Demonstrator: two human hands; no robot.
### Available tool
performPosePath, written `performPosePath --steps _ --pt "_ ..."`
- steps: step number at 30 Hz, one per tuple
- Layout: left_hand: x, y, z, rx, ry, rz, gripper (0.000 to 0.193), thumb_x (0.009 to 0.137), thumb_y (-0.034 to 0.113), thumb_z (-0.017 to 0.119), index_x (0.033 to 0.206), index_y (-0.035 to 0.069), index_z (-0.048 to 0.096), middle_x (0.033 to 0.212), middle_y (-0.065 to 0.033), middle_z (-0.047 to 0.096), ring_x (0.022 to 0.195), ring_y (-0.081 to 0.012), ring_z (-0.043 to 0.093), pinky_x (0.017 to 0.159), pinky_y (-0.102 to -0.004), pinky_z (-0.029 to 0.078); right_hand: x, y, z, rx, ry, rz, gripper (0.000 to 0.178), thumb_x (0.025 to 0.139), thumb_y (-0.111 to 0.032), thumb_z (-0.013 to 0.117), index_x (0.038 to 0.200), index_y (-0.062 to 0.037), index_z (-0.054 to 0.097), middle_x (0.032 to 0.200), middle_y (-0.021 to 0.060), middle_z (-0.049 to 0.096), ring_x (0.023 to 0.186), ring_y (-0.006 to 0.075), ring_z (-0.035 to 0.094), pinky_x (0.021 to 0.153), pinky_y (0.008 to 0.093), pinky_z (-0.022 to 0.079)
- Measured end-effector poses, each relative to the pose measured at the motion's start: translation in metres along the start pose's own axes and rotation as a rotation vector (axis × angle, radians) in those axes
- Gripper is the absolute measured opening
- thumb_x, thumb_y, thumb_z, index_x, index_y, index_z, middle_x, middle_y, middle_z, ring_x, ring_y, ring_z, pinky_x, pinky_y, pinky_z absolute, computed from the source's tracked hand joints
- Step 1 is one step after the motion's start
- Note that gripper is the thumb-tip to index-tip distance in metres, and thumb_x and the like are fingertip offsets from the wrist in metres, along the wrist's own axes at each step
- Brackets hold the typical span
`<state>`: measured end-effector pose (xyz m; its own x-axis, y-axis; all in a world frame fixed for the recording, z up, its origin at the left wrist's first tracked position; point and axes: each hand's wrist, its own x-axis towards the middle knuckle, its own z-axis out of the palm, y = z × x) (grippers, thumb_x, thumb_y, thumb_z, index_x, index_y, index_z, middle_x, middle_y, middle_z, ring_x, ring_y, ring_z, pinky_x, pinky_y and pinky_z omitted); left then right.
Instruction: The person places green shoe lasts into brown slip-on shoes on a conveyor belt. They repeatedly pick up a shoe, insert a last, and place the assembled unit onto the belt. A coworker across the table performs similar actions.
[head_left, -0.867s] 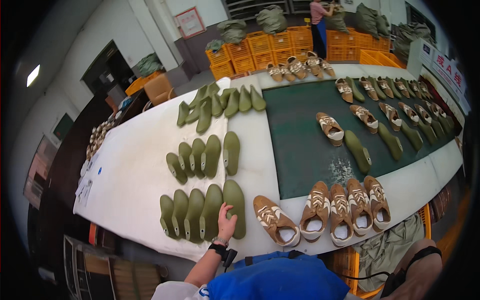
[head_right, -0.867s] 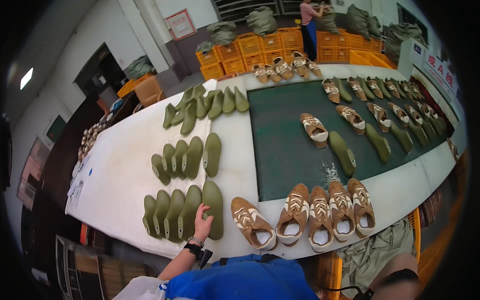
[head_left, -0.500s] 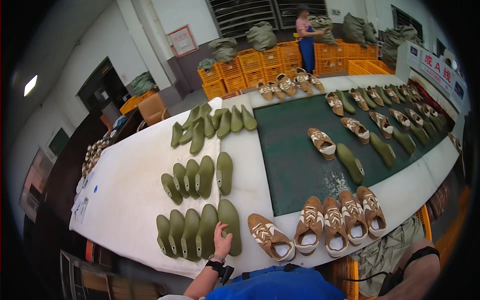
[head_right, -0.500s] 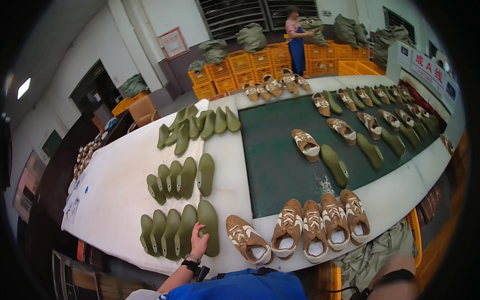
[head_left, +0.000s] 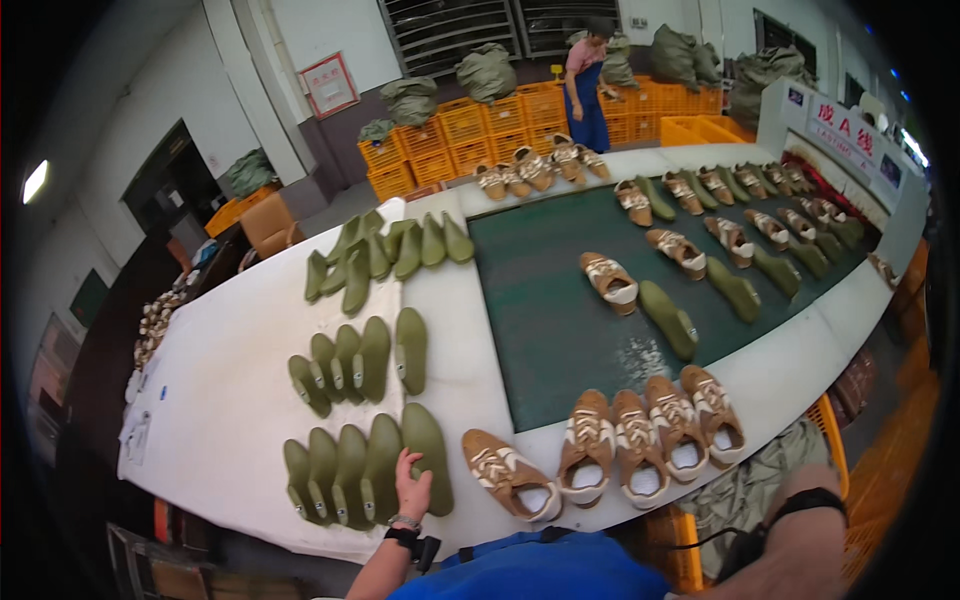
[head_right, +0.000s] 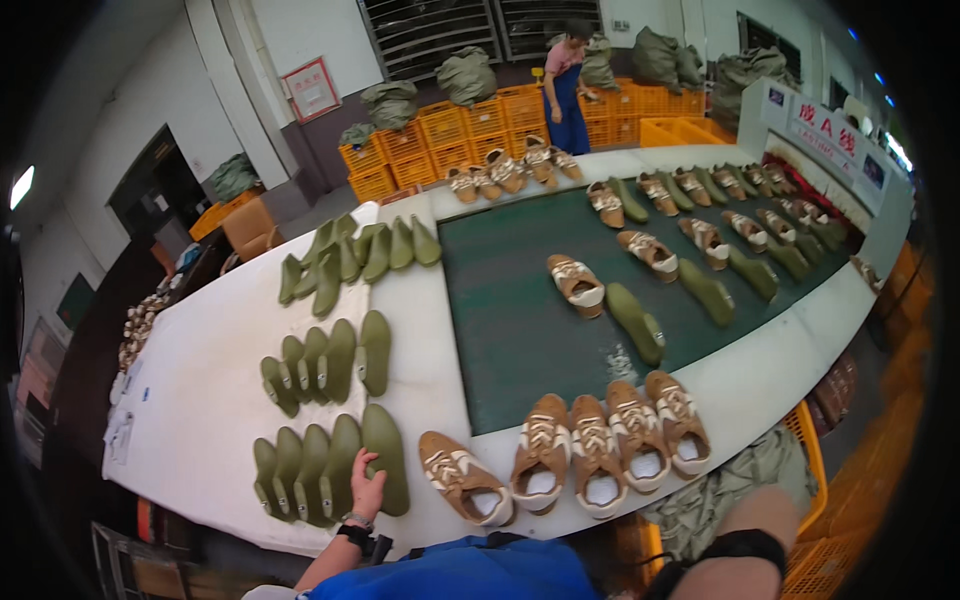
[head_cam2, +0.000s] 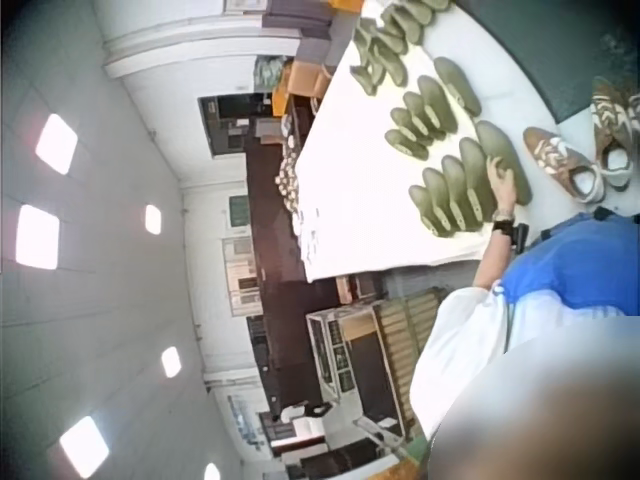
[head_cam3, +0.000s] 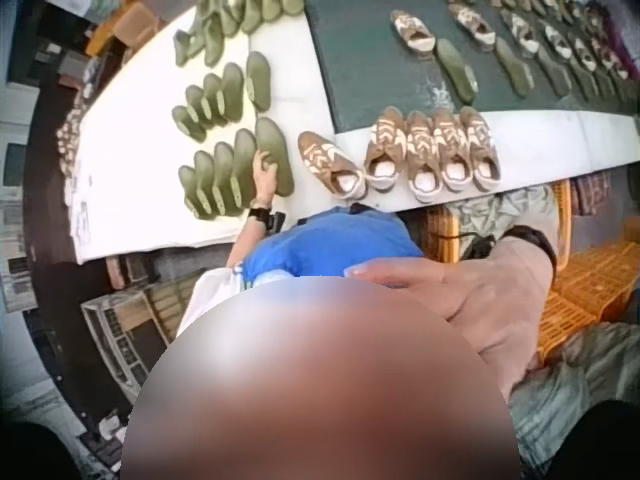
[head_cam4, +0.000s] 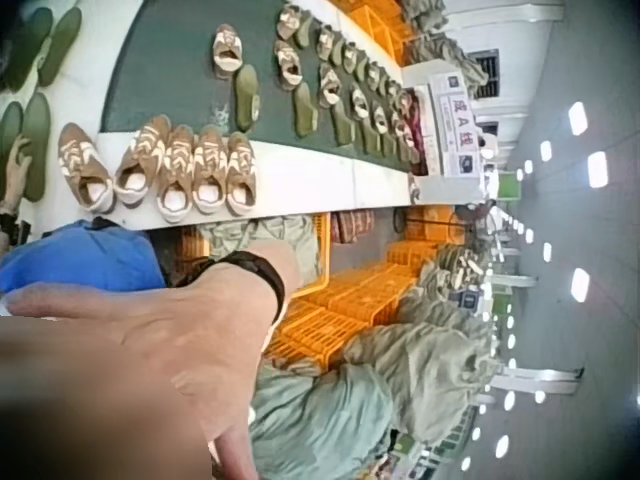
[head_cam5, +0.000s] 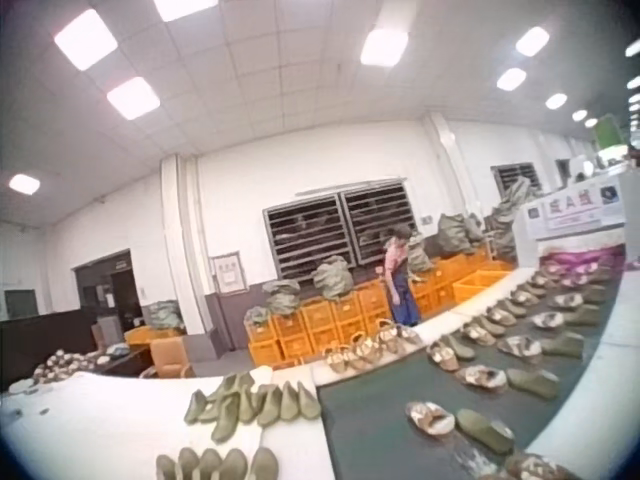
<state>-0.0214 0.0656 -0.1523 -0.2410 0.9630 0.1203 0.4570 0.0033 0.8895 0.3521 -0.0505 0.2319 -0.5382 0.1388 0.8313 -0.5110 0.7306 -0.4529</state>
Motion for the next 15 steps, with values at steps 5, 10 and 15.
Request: performPosePath --steps 5,10,15 --pt "0.001 -0.001 0.001 0.002 0.008 0.035 0.037 0.071 0.003 0.058 0.108 0.003 0.056 0.139 -0.0206 0.04 0.13 -0.0327 0.038 0.108 -0.0366 0.028 -0.025 0.012 0.017 -0.277 0.13 -0.105 0.044 0.089 -0.028 0.058 0.132 -0.0252 0.051 0.123 -0.0022 0.06 0.115 0.0368 0.054 0.097 0.0593 0.031" --pt "0.0 0.003 0.0 0.015 0.019 0.0 0.035 0.072 0.003 0.057 0.107 0.003 0.056 0.139 -0.0197 0.04 0.129 -0.0332 0.039 0.108 -0.0361 0.029 -0.012 0.015 0.005 -0.238 0.037 -0.136 0.059 0.085 -0.026 0.065 0.139 -0.0322 0.04 0.128 -0.004 0.056 0.113 0.0379 0.055 0.095 0.0609 0.033" --pt "-0.001 0.005 0.0 0.02 0.013 0.003 0.034 0.072 0.004 0.056 0.107 0.004 0.056 0.139 -0.019 0.04 0.128 -0.033 0.04 0.107 -0.0355 0.029 -0.002 0.026 0.011 0.016 0.085 -0.213 0.055 0.085 -0.025 0.066 0.135 -0.0323 0.045 0.127 0.0044 0.056 0.105 0.045 0.058 0.09 0.0606 0.037"
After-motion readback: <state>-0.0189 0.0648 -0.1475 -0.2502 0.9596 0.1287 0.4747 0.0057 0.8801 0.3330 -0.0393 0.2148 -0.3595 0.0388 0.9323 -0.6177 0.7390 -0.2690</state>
